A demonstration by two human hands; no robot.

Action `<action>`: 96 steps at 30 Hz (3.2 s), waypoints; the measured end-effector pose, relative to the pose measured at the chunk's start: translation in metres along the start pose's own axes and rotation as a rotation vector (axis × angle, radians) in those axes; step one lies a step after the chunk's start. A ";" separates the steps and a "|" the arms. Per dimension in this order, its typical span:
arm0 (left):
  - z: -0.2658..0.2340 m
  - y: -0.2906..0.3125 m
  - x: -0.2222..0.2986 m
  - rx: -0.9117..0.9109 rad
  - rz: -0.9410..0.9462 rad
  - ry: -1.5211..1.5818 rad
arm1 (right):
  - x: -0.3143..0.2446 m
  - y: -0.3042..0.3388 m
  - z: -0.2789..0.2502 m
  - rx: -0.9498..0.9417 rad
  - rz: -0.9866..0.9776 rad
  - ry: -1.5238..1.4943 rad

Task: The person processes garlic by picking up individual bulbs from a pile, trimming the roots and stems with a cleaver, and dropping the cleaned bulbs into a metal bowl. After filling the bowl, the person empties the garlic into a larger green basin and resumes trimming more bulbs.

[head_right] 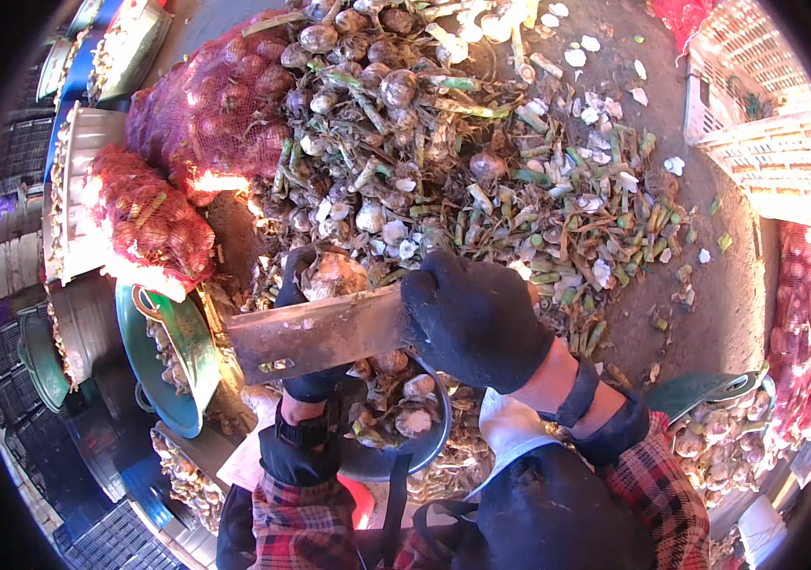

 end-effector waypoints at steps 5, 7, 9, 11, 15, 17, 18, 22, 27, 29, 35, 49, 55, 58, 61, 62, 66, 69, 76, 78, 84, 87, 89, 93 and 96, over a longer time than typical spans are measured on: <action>0.003 0.006 -0.005 -0.120 -0.073 -0.109 | 0.011 0.006 0.025 0.004 -0.109 -0.057; 0.000 0.011 -0.005 -0.139 -0.090 -0.131 | 0.020 0.007 0.034 0.048 -0.121 -0.130; 0.026 0.027 0.028 -0.372 0.365 -0.353 | 0.040 0.012 0.045 0.092 -0.127 -0.183; 0.031 0.010 0.027 -0.288 0.344 -0.373 | 0.093 0.022 0.071 0.120 0.151 0.048; 0.007 -0.001 0.031 -0.008 -0.059 0.012 | 0.146 0.049 0.065 0.201 0.428 0.086; -0.032 -0.008 0.046 0.208 0.213 -0.399 | 0.136 0.039 0.049 0.248 0.472 0.025; -0.046 -0.004 0.039 0.348 0.158 -0.307 | 0.134 0.042 0.049 0.244 0.479 0.030; -0.083 0.015 0.009 0.631 -0.017 -0.040 | 0.128 0.045 0.047 0.321 0.616 -0.237; -0.044 0.024 -0.045 0.463 -0.166 0.871 | 0.070 0.031 0.074 0.307 0.468 -0.641; -0.019 0.026 -0.047 0.424 -0.202 0.981 | 0.051 0.017 0.060 0.325 0.412 -0.629; 0.025 0.028 -0.044 0.337 -0.303 1.237 | 0.070 0.029 0.084 0.273 0.355 -0.503; -0.007 0.121 -0.026 -0.638 0.035 -0.823 | 0.182 0.018 0.055 0.426 0.505 0.210; -0.023 0.131 -0.011 -0.809 -0.273 -0.980 | 0.229 -0.014 0.083 0.229 0.781 0.133; -0.026 0.140 -0.030 -0.974 -0.481 -1.168 | 0.238 -0.014 0.082 0.305 0.770 0.117; -0.014 0.109 -0.012 -0.641 -0.211 -0.879 | 0.241 -0.005 0.083 0.360 0.724 0.016; -0.006 0.093 -0.009 -0.524 -0.079 -0.764 | 0.239 0.006 0.078 0.376 0.732 -0.026; 0.000 0.049 -0.012 -0.106 -0.110 -0.263 | 0.149 0.010 0.018 0.505 0.488 -0.234; 0.018 0.014 -0.026 0.018 -0.208 0.123 | 0.082 0.003 0.012 0.468 0.245 -0.449; 0.050 -0.019 -0.018 -0.032 -0.187 0.398 | 0.063 0.018 0.006 0.316 0.302 -0.649; 0.033 -0.021 0.002 0.049 -0.044 0.130 | 0.070 0.023 -0.002 0.268 0.334 -0.480; 0.035 -0.001 -0.005 -0.053 0.138 -0.018 | 0.035 0.016 0.001 0.091 0.112 -0.180; 0.022 0.007 -0.046 0.023 -0.225 -0.005 | 0.030 0.013 0.005 0.036 0.085 -0.070; 0.023 -0.007 -0.007 0.056 0.048 0.049 | 0.031 0.017 0.009 0.032 0.044 -0.045; 0.022 -0.001 -0.017 -0.076 0.045 -0.002 | 0.045 0.022 0.033 0.050 -0.016 -0.041; 0.035 0.017 -0.040 -0.276 -0.040 -0.291 | 0.052 0.024 0.052 0.085 -0.047 -0.089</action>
Point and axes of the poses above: each hand's wrist, its own y-axis away from the middle knuckle, its own z-axis out of the palm, x = y × z, the point moved 9 cm from there along -y, towards the middle knuckle, and after that the axes turned 1 degree about z, right-handed, at the moved point
